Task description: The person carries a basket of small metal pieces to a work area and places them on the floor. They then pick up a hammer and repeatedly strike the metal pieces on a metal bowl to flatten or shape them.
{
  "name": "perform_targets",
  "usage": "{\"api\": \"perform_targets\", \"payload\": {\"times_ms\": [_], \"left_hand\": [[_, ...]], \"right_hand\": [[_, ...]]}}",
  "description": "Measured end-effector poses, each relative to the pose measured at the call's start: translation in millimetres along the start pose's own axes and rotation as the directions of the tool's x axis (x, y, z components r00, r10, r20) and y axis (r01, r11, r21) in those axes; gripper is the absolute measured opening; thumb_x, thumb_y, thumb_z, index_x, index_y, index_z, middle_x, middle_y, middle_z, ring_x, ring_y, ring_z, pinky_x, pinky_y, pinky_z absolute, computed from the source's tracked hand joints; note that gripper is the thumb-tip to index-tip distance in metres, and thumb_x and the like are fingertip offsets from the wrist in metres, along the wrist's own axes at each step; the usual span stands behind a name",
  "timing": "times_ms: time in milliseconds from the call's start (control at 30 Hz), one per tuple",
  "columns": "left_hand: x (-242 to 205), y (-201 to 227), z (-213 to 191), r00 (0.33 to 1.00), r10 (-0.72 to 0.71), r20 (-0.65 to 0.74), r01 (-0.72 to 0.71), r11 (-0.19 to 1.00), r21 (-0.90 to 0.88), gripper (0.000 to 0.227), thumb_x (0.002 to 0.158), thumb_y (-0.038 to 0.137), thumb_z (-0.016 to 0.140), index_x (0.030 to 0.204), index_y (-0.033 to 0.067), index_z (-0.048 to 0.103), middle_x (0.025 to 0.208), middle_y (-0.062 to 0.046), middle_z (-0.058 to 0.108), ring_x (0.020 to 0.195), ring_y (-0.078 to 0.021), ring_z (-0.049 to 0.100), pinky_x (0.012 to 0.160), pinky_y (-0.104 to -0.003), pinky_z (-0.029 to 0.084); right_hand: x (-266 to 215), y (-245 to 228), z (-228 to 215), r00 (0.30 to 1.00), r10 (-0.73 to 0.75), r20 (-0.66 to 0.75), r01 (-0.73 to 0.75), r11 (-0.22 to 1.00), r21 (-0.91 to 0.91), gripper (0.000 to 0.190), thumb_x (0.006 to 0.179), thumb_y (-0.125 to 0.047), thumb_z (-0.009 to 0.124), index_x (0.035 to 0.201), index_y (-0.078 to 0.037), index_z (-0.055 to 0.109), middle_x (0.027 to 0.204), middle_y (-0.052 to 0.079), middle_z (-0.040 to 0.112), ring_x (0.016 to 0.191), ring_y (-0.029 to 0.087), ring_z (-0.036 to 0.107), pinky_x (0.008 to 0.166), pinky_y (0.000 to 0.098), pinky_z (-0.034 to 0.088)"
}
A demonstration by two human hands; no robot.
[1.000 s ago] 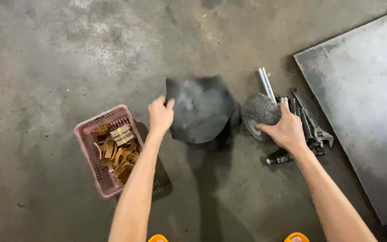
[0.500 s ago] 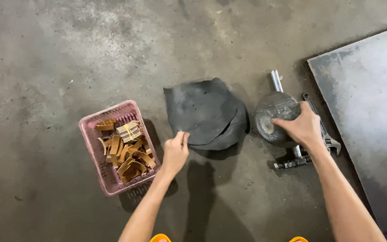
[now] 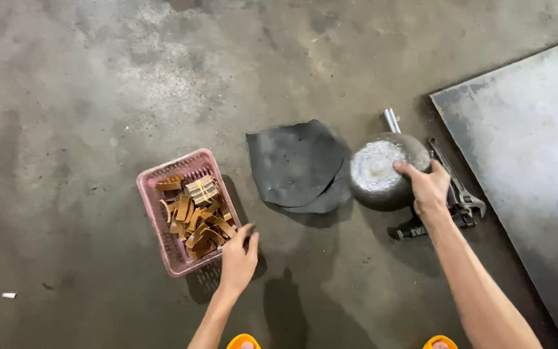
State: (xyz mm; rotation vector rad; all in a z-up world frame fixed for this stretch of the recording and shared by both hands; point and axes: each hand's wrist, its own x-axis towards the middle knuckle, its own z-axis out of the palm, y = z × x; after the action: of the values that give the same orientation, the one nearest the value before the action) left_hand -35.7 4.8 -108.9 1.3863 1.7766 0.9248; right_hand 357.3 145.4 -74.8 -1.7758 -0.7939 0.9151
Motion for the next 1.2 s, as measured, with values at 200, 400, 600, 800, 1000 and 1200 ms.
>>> {"api": "perform_targets", "payload": {"times_ms": [200, 400, 600, 800, 1000, 1200], "left_hand": [[-5.5, 4.1, 14.0, 0.996, -0.038, 0.078, 0.044, 0.997, -0.071, 0.032, 0.091, 0.012, 0.063, 0.119, -0.0028, 0.07, 0.089, -0.011, 0.08, 0.062, -0.0165, 0.067, 0.057, -0.028, 0.054], [-18.5, 10.9, 22.7, 0.974, -0.155, 0.167, 0.176, 0.977, -0.12, 0.031, 0.094, 0.015, 0.063, 0.12, -0.001, 0.07, 0.082, -0.006, 0.076, 0.064, -0.0124, 0.063, 0.057, -0.027, 0.051], [-26.8, -1.3, 22.5, 0.976, -0.169, 0.138, 0.191, 0.969, -0.16, 0.029, 0.091, 0.015, 0.064, 0.115, 0.0, 0.071, 0.088, -0.006, 0.08, 0.065, -0.0146, 0.067, 0.063, -0.027, 0.055], [-4.1, 0.1, 34.3, 0.994, -0.004, 0.112, 0.014, 0.996, -0.089, 0.028, 0.09, 0.01, 0.066, 0.115, -0.004, 0.069, 0.104, -0.011, 0.08, 0.076, -0.0197, 0.073, 0.068, -0.03, 0.057], [17.9, 17.1, 58.9, 0.982, 0.179, 0.052, -0.172, 0.978, -0.118, 0.021, 0.09, 0.002, 0.066, 0.11, 0.0029, 0.068, 0.093, -0.006, 0.07, 0.067, -0.0203, 0.061, 0.062, -0.032, 0.051], [27.3, 22.2, 76.2, 0.971, 0.224, 0.083, -0.22, 0.974, -0.063, 0.021, 0.09, 0.006, 0.067, 0.111, 0.0016, 0.068, 0.107, -0.009, 0.069, 0.085, -0.0252, 0.069, 0.076, -0.034, 0.057]], "right_hand": [[-29.0, -6.9, 43.5, 0.989, 0.071, 0.131, -0.093, 0.982, 0.165, 0.049, 0.079, -0.007, 0.08, 0.122, 0.008, 0.062, 0.104, 0.017, 0.071, 0.082, 0.022, 0.071, 0.073, 0.0233, 0.061], [-34.4, 4.1, 80.2, 0.978, 0.172, 0.114, -0.187, 0.972, 0.141, 0.064, 0.075, -0.011, 0.081, 0.131, 0.009, 0.056, 0.113, 0.022, 0.069, 0.093, 0.028, 0.073, 0.081, 0.0293, 0.064], [-26.7, 5.9, 127.2, 0.953, 0.298, 0.059, -0.302, 0.908, 0.29, 0.04, 0.076, -0.016, 0.079, 0.111, -0.002, 0.066, 0.107, 0.008, 0.069, 0.098, 0.016, 0.064, 0.088, 0.0257, 0.054], [-24.1, 9.1, 119.6, 0.83, 0.488, 0.271, -0.298, 0.798, -0.523, 0.059, 0.107, -0.038, 0.048, 0.127, 0.017, 0.059, 0.09, 0.021, 0.07, 0.071, 0.023, 0.066, 0.061, 0.0311, 0.054], [-16.7, -9.9, 73.8, 0.9, 0.366, 0.239, -0.085, 0.683, -0.726, 0.04, 0.097, -0.032, 0.067, 0.099, 0.008, 0.074, 0.067, 0.013, 0.071, 0.049, 0.024, 0.066, 0.056, 0.0324, 0.051], [-14.9, 2.9, 86.7, 0.918, 0.234, 0.321, 0.029, 0.766, -0.642, 0.035, 0.093, -0.021, 0.071, 0.113, 0.009, 0.071, 0.085, 0.015, 0.075, 0.057, 0.021, 0.068, 0.055, 0.0317, 0.055]]}}
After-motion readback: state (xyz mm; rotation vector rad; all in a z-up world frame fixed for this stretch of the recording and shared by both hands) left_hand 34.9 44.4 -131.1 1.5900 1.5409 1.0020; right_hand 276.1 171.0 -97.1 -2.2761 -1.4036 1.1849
